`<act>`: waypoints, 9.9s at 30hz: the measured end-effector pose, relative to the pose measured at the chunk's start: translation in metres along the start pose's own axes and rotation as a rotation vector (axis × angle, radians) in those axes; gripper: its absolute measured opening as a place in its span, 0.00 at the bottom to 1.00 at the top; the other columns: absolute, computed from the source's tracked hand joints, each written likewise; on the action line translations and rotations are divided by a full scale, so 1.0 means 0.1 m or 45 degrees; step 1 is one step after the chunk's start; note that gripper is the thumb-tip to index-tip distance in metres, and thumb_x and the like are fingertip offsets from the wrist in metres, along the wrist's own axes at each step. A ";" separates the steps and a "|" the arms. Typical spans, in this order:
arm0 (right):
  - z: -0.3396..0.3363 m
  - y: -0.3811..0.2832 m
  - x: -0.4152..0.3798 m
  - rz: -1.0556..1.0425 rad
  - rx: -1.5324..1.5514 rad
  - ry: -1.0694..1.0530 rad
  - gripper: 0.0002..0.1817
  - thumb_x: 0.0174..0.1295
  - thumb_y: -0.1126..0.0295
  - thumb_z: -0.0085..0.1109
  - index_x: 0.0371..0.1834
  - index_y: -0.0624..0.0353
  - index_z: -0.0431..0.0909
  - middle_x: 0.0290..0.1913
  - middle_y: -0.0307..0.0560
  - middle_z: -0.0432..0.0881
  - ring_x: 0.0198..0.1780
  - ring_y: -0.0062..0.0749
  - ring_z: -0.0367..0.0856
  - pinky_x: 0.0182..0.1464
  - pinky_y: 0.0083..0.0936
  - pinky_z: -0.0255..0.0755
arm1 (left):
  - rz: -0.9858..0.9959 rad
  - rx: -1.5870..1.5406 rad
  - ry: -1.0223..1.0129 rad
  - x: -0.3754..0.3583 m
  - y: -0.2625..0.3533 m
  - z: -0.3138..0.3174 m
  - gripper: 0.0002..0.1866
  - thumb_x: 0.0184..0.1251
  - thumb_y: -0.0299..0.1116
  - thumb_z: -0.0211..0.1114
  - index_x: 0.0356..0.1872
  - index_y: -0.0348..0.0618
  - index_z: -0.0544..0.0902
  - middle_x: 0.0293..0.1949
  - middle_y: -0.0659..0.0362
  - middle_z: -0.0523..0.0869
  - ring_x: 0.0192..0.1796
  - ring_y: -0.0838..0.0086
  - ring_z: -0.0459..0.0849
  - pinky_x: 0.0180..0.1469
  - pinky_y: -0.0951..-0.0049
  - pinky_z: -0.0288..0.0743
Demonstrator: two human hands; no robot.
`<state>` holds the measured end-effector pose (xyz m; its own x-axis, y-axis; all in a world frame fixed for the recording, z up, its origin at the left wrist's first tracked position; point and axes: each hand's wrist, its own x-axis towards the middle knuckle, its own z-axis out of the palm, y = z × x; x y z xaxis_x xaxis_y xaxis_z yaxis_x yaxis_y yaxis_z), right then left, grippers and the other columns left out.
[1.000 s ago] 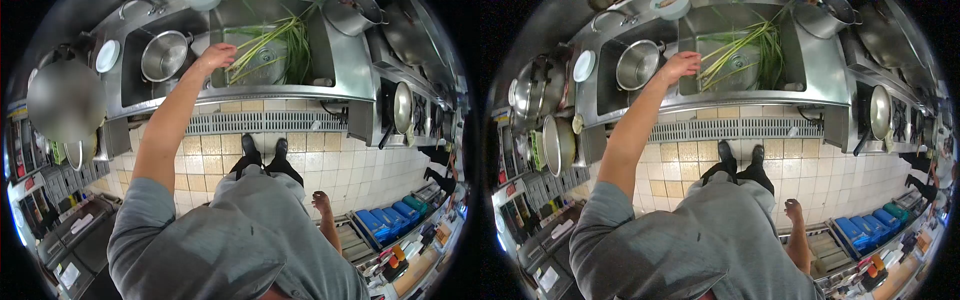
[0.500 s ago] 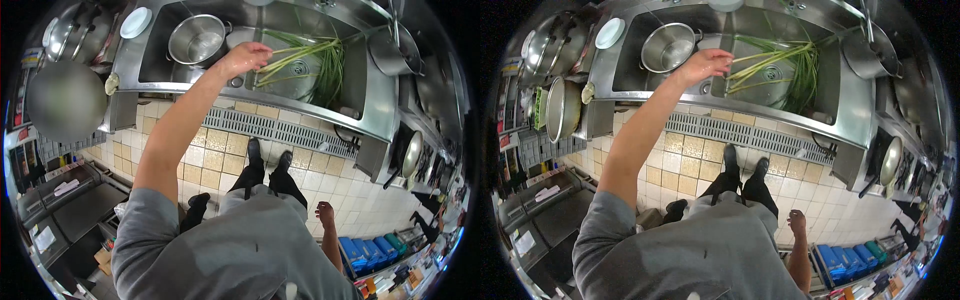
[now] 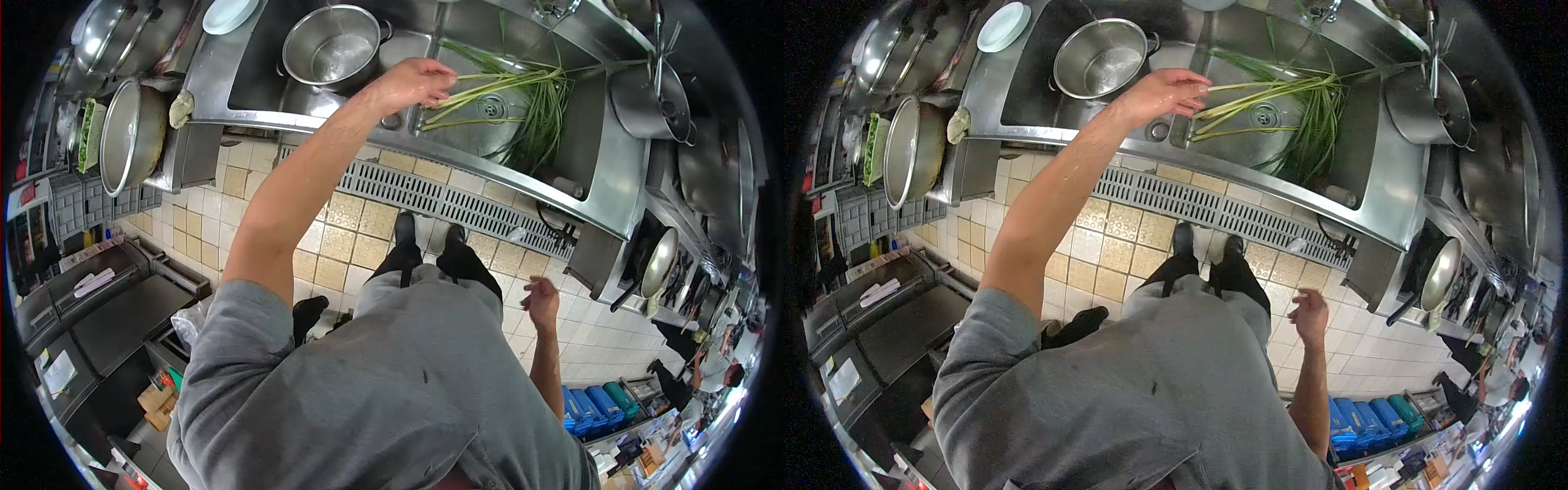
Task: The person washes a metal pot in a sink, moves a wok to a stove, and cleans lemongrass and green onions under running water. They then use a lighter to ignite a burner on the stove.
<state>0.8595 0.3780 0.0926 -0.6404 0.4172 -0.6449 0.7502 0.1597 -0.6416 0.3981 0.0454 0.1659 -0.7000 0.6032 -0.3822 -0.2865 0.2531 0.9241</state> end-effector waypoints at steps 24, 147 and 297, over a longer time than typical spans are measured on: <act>1.42 -2.44 4.93 -1.116 -0.491 -0.498 0.28 0.63 0.65 0.63 0.67 0.61 0.71 0.65 0.56 0.76 0.69 0.42 0.71 0.70 0.39 0.64 | 0.120 0.294 0.415 2.56 0.39 1.48 0.14 0.67 0.38 0.68 0.30 0.37 0.80 0.28 0.54 0.84 0.32 0.72 0.83 0.36 0.69 0.77; -0.17 -4.10 3.53 -0.683 1.114 -0.130 0.13 0.69 0.73 0.60 0.53 0.68 0.80 0.36 0.43 0.85 0.32 0.23 0.82 0.33 0.21 0.78 | 0.267 -0.373 -0.315 3.01 0.91 1.03 0.17 0.63 0.24 0.72 0.49 0.34 0.75 0.44 0.55 0.86 0.47 0.70 0.86 0.52 0.69 0.80; 0.21 -4.03 3.73 -0.750 0.409 -0.848 0.14 0.66 0.73 0.63 0.52 0.63 0.76 0.43 0.47 0.84 0.45 0.32 0.86 0.54 0.31 0.78 | 0.467 -0.497 0.262 3.23 1.35 0.73 0.16 0.74 0.22 0.56 0.60 0.37 0.70 0.49 0.51 0.81 0.49 0.58 0.86 0.49 0.57 0.85</act>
<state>0.3144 0.4507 0.1018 -0.9387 -0.2646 -0.2211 0.2580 -0.1136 -0.9595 0.1812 0.3293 0.1669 -0.9008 0.4295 -0.0638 -0.1940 -0.2667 0.9441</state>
